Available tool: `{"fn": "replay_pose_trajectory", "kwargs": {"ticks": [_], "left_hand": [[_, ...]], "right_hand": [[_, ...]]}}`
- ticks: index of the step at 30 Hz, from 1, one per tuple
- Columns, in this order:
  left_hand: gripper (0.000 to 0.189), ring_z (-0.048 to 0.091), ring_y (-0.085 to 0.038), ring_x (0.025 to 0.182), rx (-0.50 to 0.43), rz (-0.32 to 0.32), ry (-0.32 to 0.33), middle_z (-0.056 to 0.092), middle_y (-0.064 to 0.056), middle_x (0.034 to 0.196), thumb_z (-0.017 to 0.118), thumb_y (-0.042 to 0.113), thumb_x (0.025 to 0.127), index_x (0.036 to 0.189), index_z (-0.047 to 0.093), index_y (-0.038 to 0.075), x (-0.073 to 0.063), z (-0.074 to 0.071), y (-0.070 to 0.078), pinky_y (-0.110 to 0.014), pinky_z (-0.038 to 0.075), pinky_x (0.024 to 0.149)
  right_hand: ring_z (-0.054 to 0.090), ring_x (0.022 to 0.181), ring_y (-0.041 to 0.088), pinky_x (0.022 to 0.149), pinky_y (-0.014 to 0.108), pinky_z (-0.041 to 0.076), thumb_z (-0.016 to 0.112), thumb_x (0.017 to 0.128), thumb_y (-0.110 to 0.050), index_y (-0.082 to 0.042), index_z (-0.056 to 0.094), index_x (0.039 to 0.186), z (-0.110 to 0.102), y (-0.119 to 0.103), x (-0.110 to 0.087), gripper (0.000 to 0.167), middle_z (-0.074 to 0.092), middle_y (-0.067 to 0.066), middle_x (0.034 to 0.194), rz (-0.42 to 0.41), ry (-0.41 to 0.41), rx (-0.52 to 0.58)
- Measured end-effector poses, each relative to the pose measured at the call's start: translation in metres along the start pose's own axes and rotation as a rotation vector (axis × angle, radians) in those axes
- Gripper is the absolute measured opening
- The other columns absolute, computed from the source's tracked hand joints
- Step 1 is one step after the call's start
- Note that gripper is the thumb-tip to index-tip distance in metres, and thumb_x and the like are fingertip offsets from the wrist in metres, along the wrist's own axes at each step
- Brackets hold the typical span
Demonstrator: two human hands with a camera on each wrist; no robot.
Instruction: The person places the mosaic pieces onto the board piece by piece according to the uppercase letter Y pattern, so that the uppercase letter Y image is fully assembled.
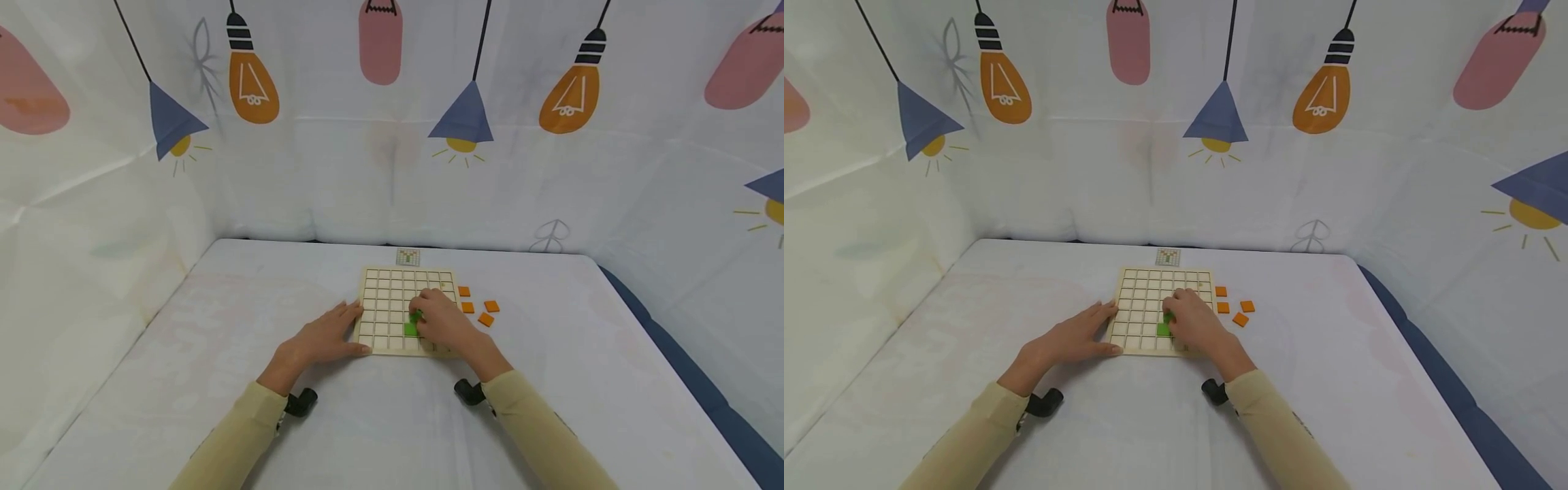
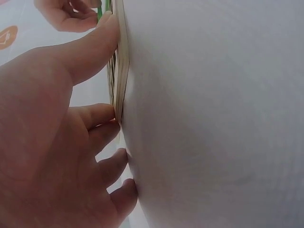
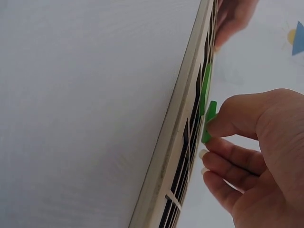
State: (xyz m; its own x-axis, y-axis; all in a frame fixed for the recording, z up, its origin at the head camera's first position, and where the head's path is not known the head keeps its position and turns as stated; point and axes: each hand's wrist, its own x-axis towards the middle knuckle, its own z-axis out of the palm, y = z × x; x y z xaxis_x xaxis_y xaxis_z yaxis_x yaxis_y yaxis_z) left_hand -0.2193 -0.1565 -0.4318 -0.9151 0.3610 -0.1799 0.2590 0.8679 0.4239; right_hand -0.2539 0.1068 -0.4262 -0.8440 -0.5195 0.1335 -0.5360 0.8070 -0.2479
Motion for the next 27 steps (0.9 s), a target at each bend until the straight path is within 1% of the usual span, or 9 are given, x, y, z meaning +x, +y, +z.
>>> {"fn": "replay_pose_trajectory", "kwargs": {"ticks": [5, 9, 14, 19, 27], "left_hand": [[0.091, 0.018, -0.029, 0.155, -0.003, -0.007, -0.006, 0.022, -0.004, 0.167, 0.066, 0.059, 0.088, 0.158, 0.027, 0.017, 0.0, 0.0003, -0.0003, -0.061, 0.031, 0.118], [0.091, 0.017, -0.029, 0.155, -0.003, -0.005, -0.003, 0.021, -0.004, 0.167, 0.066, 0.058, 0.088, 0.158, 0.027, 0.017, 0.0002, 0.0006, -0.0008, -0.06, 0.031, 0.118], [0.09, 0.017, -0.029, 0.155, -0.002, 0.002, 0.001, 0.022, -0.004, 0.167, 0.066, 0.058, 0.089, 0.158, 0.027, 0.016, 0.0003, 0.0005, -0.0006, -0.058, 0.03, 0.119], [0.09, 0.016, -0.028, 0.156, -0.006, 0.001, -0.001, 0.02, -0.003, 0.167, 0.065, 0.059, 0.089, 0.159, 0.027, 0.016, -0.0009, -0.0007, 0.0013, -0.059, 0.03, 0.119], [0.09, 0.016, -0.028, 0.156, -0.002, 0.003, -0.003, 0.021, -0.002, 0.167, 0.065, 0.059, 0.089, 0.158, 0.027, 0.016, 0.0007, -0.0001, -0.001, -0.059, 0.03, 0.119]], "right_hand": [[0.051, 0.092, 0.017, 0.081, 0.032, 0.05, 0.066, 0.088, -0.003, -0.013, 0.07, 0.099, -0.0002, -0.0033, 0.0017, 0.016, 0.061, 0.0, 0.097, 0.007, -0.015, 0.019], [0.052, 0.094, 0.017, 0.085, 0.032, 0.051, 0.067, 0.089, -0.005, -0.014, 0.07, 0.1, 0.0012, -0.0049, 0.003, 0.014, 0.061, -0.001, 0.098, 0.012, -0.021, 0.01], [0.053, 0.097, 0.016, 0.088, 0.032, 0.051, 0.066, 0.091, -0.007, -0.015, 0.071, 0.102, 0.0025, -0.0062, 0.0039, 0.015, 0.06, -0.002, 0.099, 0.027, -0.026, 0.009], [0.053, 0.101, 0.016, 0.093, 0.032, 0.051, 0.064, 0.092, -0.007, -0.016, 0.071, 0.104, 0.0026, -0.0064, 0.0049, 0.016, 0.061, -0.002, 0.104, 0.05, -0.03, 0.002], [0.054, 0.101, 0.017, 0.092, 0.033, 0.051, 0.066, 0.093, -0.008, -0.016, 0.071, 0.102, 0.0017, -0.0061, 0.0045, 0.014, 0.062, -0.001, 0.103, 0.032, -0.024, 0.004]]}}
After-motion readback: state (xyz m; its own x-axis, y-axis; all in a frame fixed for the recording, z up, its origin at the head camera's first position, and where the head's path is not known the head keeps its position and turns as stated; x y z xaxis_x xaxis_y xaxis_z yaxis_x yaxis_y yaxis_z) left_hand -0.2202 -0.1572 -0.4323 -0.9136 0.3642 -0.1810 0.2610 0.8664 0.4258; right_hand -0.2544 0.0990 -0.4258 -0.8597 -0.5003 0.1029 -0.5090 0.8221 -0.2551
